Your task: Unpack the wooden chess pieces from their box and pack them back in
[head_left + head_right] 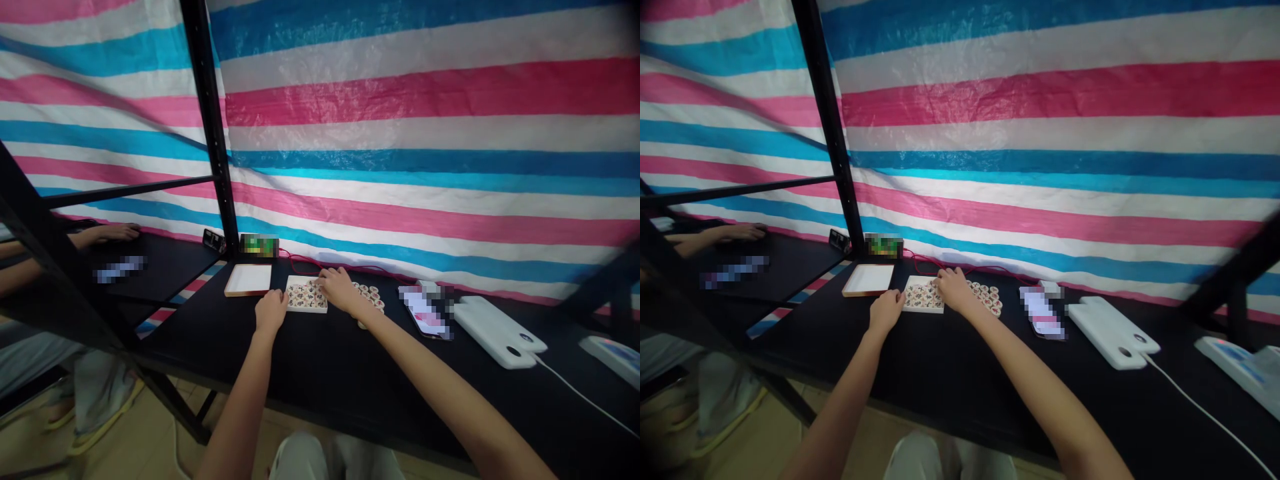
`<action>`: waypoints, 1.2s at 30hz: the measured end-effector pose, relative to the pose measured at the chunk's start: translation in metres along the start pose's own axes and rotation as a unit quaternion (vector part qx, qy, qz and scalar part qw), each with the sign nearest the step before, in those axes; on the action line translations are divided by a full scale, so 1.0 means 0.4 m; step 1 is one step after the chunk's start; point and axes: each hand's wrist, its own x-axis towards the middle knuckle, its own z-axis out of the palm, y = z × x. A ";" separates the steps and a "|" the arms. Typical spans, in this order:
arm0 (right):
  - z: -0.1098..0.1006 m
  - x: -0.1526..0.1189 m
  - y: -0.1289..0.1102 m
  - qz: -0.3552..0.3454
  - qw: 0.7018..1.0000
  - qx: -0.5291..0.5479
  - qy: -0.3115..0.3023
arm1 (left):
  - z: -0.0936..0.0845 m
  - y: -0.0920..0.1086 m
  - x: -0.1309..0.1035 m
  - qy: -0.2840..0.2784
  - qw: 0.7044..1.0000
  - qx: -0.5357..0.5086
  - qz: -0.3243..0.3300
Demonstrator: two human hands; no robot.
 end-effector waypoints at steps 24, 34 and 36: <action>-0.003 -0.297 0.140 0.034 0.969 0.211 -0.123 | -0.002 0.000 -0.005 -0.002 1.000 -0.003 -0.003; -0.029 -0.284 0.117 0.009 0.955 0.247 -0.165 | -0.003 0.000 -0.005 -0.001 1.000 -0.006 -0.003; -0.055 -0.254 0.102 0.011 0.958 0.243 -0.154 | -0.001 -0.001 -0.004 0.001 1.000 -0.008 -0.001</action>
